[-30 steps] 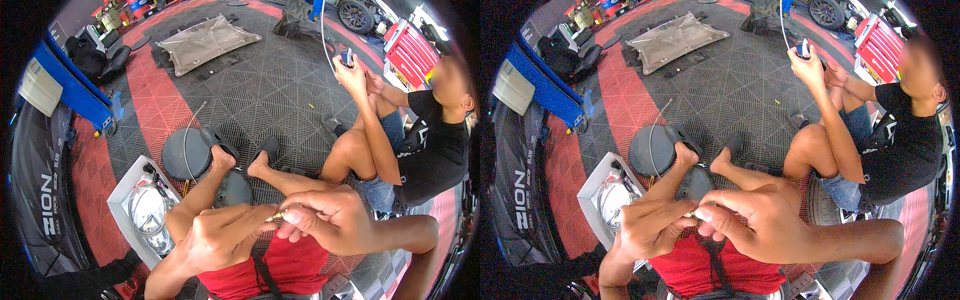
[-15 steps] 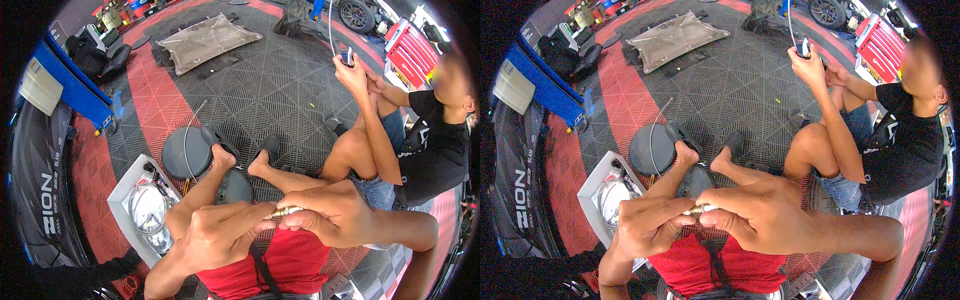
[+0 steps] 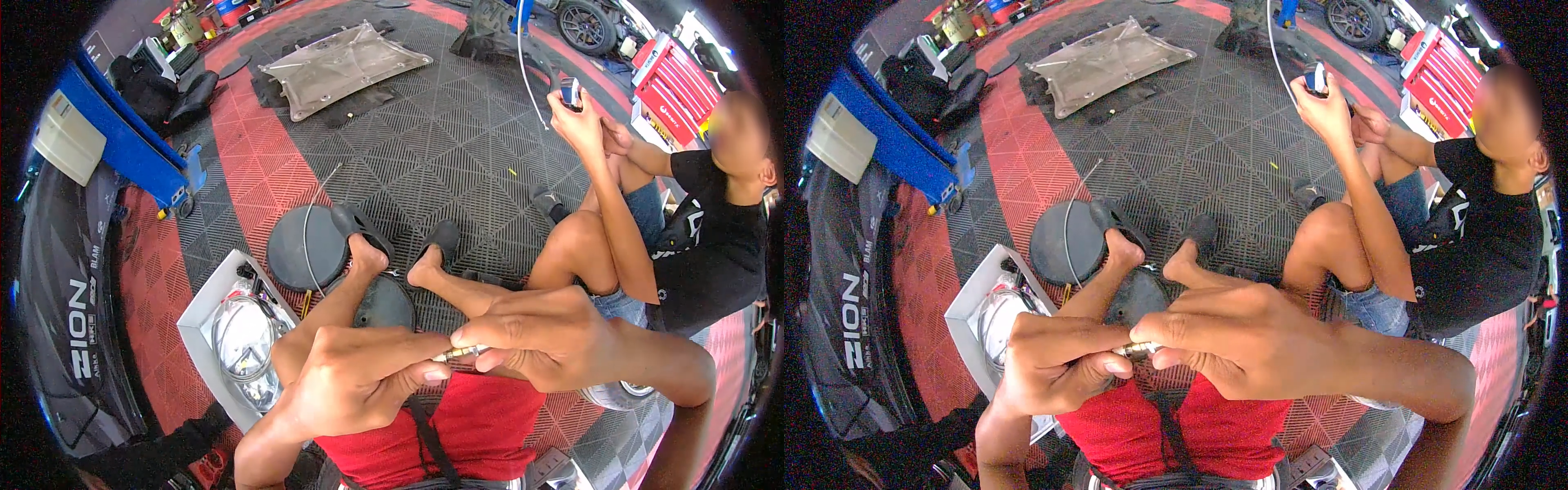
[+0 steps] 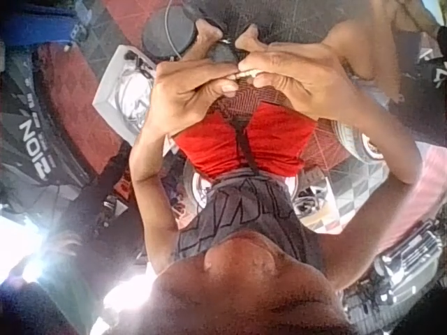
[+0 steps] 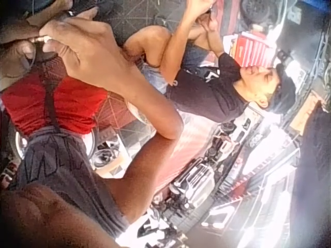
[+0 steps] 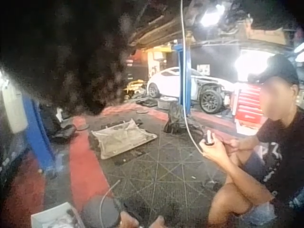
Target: Assembling and inspecting small automotive wiring and mechanical connectors in a garage.
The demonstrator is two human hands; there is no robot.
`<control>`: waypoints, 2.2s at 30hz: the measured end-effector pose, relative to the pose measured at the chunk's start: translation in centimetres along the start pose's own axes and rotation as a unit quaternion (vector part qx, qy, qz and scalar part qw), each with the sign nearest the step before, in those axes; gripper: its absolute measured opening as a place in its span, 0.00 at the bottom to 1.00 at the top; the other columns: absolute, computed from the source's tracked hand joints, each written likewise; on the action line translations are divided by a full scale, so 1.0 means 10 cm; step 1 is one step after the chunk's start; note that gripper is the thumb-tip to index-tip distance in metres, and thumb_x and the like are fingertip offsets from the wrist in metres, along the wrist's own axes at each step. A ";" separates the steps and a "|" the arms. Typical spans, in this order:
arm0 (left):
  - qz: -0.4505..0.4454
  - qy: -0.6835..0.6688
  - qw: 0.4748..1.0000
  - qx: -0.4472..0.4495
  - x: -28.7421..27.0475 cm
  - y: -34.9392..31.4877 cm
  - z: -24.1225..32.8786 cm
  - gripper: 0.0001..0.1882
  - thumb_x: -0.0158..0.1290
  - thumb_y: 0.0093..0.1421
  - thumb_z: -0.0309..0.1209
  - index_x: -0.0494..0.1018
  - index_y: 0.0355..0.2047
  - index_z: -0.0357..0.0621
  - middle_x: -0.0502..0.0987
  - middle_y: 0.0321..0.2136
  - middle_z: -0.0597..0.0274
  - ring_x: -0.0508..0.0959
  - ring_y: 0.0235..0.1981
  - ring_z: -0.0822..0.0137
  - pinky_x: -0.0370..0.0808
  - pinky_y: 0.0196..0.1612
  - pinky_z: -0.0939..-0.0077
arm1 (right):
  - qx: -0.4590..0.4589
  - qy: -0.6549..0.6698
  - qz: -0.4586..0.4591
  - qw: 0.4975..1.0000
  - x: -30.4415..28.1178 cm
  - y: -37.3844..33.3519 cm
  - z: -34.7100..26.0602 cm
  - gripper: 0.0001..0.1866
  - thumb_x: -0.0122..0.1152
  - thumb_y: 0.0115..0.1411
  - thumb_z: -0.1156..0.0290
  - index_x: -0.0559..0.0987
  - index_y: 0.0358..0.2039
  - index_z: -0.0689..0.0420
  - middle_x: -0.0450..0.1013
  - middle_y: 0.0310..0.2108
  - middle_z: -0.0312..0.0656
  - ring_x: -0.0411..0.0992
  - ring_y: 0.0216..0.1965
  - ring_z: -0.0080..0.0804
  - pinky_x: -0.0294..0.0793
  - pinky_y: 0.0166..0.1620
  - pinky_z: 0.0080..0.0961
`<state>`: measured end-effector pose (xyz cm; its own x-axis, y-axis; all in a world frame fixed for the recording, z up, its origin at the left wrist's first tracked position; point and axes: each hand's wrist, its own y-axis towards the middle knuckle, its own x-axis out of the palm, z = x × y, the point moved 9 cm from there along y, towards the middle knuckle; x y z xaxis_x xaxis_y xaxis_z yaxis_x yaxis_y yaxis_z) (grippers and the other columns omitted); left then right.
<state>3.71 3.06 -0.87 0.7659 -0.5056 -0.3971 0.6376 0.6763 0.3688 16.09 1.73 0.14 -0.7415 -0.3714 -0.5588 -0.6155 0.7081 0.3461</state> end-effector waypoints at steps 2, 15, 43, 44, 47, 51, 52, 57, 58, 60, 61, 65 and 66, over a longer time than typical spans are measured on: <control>-0.013 -0.006 1.000 -0.011 0.02 0.00 -0.02 0.11 0.60 0.55 0.23 0.78 0.39 0.34 0.79 0.24 0.54 0.80 0.22 0.64 0.74 0.23 0.75 | -0.036 -0.007 0.017 0.999 0.00 0.00 0.03 0.16 0.62 0.53 0.79 0.76 0.44 0.65 0.74 0.26 0.45 0.73 0.30 0.44 0.74 0.39 0.37; 0.014 -0.020 0.999 -0.030 -0.05 0.02 -0.11 0.11 0.61 0.54 0.25 0.79 0.38 0.35 0.79 0.20 0.57 0.77 0.18 0.67 0.70 0.22 0.76 | -0.076 -0.072 0.054 0.993 0.02 -0.05 -0.08 0.20 0.60 0.50 0.82 0.75 0.46 0.63 0.76 0.28 0.41 0.76 0.32 0.39 0.71 0.50 0.52; 0.058 -0.258 0.946 -0.188 -0.13 -0.03 -0.34 0.15 0.58 0.61 0.32 0.77 0.39 0.28 0.78 0.21 0.57 0.76 0.22 0.73 0.72 0.27 0.81 | -0.098 -0.021 0.043 0.994 -0.11 0.29 -0.07 0.20 0.59 0.47 0.86 0.78 0.44 0.61 0.78 0.33 0.42 0.79 0.30 0.37 0.79 0.34 0.29; 0.088 -0.257 0.944 -0.186 -0.17 -0.04 -0.35 0.21 0.61 0.59 0.39 0.78 0.35 0.26 0.77 0.18 0.55 0.76 0.18 0.71 0.71 0.22 0.79 | -0.100 -0.021 0.042 0.994 -0.10 0.28 -0.09 0.20 0.59 0.47 0.86 0.78 0.44 0.61 0.78 0.33 0.42 0.79 0.30 0.37 0.79 0.34 0.29; 0.088 -0.255 0.946 -0.181 -0.18 -0.03 -0.35 0.21 0.61 0.59 0.39 0.78 0.35 0.25 0.77 0.17 0.55 0.75 0.17 0.72 0.70 0.21 0.80 | -0.085 -0.032 0.059 0.994 -0.10 0.28 -0.09 0.18 0.60 0.50 0.84 0.78 0.44 0.61 0.78 0.32 0.43 0.79 0.31 0.39 0.79 0.35 0.30; 0.083 -0.266 0.942 -0.189 -0.18 -0.03 -0.36 0.22 0.61 0.59 0.39 0.77 0.35 0.24 0.77 0.17 0.54 0.75 0.17 0.71 0.69 0.21 0.80 | -0.048 0.034 0.056 0.997 -0.10 0.32 0.01 0.13 0.61 0.58 0.79 0.77 0.45 0.65 0.78 0.34 0.47 0.79 0.31 0.36 0.78 0.35 0.26; 0.082 -0.271 0.941 -0.185 -0.17 -0.04 -0.37 0.22 0.61 0.59 0.39 0.77 0.36 0.24 0.77 0.18 0.53 0.75 0.17 0.71 0.70 0.21 0.80 | -0.045 0.056 0.055 0.996 -0.09 0.32 0.03 0.13 0.60 0.60 0.77 0.76 0.46 0.67 0.78 0.35 0.47 0.79 0.31 0.31 0.78 0.33 0.21; 0.080 -0.285 0.937 -0.186 -0.15 -0.07 -0.39 0.22 0.60 0.59 0.38 0.77 0.36 0.23 0.77 0.20 0.50 0.75 0.18 0.71 0.71 0.23 0.79 | -0.008 0.107 0.060 0.992 -0.08 0.30 0.10 0.12 0.59 0.61 0.75 0.76 0.44 0.65 0.78 0.33 0.50 0.79 0.31 0.38 0.76 0.35 0.28; 0.080 -0.285 0.937 -0.183 -0.15 -0.08 -0.38 0.22 0.60 0.59 0.38 0.76 0.36 0.22 0.78 0.20 0.50 0.75 0.18 0.70 0.71 0.23 0.79 | 0.000 0.121 0.060 0.991 -0.07 0.29 0.12 0.12 0.59 0.62 0.74 0.76 0.45 0.65 0.78 0.33 0.49 0.79 0.31 0.36 0.76 0.35 0.27; 0.079 -0.285 0.938 -0.181 -0.15 -0.09 -0.37 0.22 0.60 0.59 0.38 0.76 0.37 0.22 0.78 0.20 0.49 0.75 0.18 0.70 0.72 0.23 0.79 | 0.003 0.135 0.067 0.989 -0.05 0.28 0.13 0.12 0.59 0.62 0.74 0.76 0.45 0.64 0.78 0.33 0.49 0.79 0.30 0.34 0.75 0.34 0.26; 0.077 -0.291 0.936 -0.181 -0.16 -0.09 -0.37 0.22 0.60 0.59 0.38 0.76 0.36 0.22 0.78 0.20 0.49 0.75 0.17 0.70 0.72 0.23 0.79 | 0.007 0.148 0.073 0.986 -0.05 0.27 0.14 0.12 0.59 0.62 0.73 0.76 0.45 0.64 0.78 0.33 0.48 0.78 0.29 0.32 0.75 0.34 0.25; 0.073 -0.306 0.934 -0.171 -0.14 -0.06 -0.36 0.22 0.60 0.59 0.37 0.76 0.36 0.22 0.77 0.19 0.49 0.75 0.17 0.71 0.70 0.21 0.79 | 0.020 0.132 0.036 0.990 -0.05 0.28 0.13 0.12 0.58 0.62 0.78 0.76 0.45 0.68 0.78 0.37 0.48 0.80 0.34 0.31 0.80 0.36 0.22; 0.073 -0.305 0.934 -0.171 -0.15 -0.07 -0.37 0.22 0.60 0.59 0.37 0.76 0.36 0.22 0.77 0.19 0.49 0.75 0.17 0.71 0.70 0.21 0.79 | 0.019 0.129 0.036 0.991 -0.05 0.26 0.13 0.12 0.58 0.62 0.78 0.76 0.45 0.68 0.79 0.37 0.48 0.80 0.34 0.32 0.80 0.37 0.22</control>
<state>1.81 5.32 -3.61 0.8132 -0.5358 0.2272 0.5396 0.8404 0.0507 15.20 4.56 0.33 -0.8295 -0.4574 -0.3206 -0.5521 0.7583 0.3467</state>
